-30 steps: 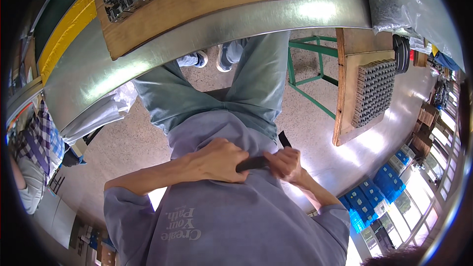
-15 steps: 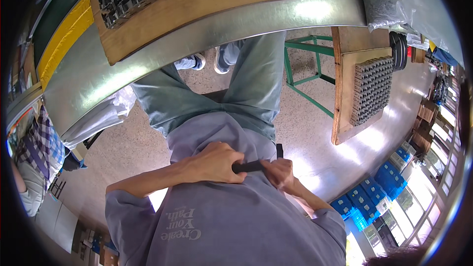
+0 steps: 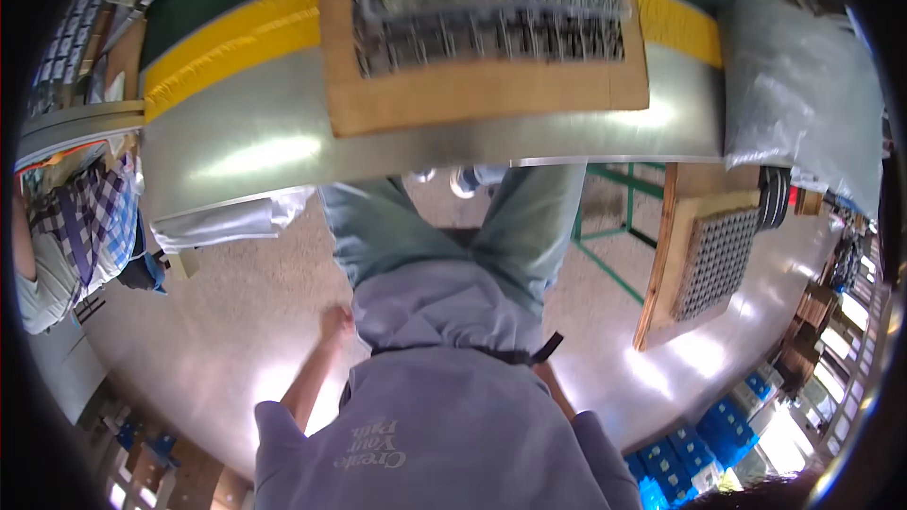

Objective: The recorder is picking up small electronic parts and inserting them into a grid-like tray on an assembly line.

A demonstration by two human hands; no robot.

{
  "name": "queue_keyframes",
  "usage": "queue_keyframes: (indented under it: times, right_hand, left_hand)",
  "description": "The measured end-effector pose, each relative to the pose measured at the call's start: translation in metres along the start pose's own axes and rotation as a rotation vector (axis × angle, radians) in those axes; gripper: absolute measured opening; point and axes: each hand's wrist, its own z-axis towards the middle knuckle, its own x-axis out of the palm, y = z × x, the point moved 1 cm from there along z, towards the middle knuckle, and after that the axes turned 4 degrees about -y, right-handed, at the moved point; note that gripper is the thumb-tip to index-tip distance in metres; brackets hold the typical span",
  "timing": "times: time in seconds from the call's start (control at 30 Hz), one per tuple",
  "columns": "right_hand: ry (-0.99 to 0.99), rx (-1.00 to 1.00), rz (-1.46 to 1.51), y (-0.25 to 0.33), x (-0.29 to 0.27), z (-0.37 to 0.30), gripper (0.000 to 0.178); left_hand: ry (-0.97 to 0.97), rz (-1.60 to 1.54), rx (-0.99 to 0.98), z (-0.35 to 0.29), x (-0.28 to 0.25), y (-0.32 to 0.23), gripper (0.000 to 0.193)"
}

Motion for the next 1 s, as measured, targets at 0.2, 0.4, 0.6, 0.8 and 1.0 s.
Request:
queue_keyframes:
  times: [0.2, 0.4, 0.6, 0.8, 1.0]
  right_hand:
    - [-0.017, -0.231, -0.122, 0.111, 0.166, 0.073, 0.041]
    - [0.003, -0.342, -0.282, 0.147, 0.237, 0.092, 0.040]
    - [0.028, -0.368, -0.427, 0.308, 0.150, 0.144, 0.040]
    - [0.019, -0.496, -0.515, 0.464, 0.035, 0.177, 0.039]
    - [0.036, -0.671, -0.613, 0.387, 0.278, 0.155, 0.039]
  left_hand:
    - [0.061, 0.364, 0.740, 0.023, 0.128, -0.093, 0.031]
    - [0.049, 0.338, 0.800, 0.034, 0.221, -0.234, 0.028]
    - [0.031, 0.382, 0.805, 0.045, 0.244, -0.312, 0.025]
    - [0.030, 0.398, 0.926, 0.034, 0.245, -0.365, 0.024]
    - [-0.028, 0.381, 1.068, 0.040, 0.262, -0.389, 0.023]
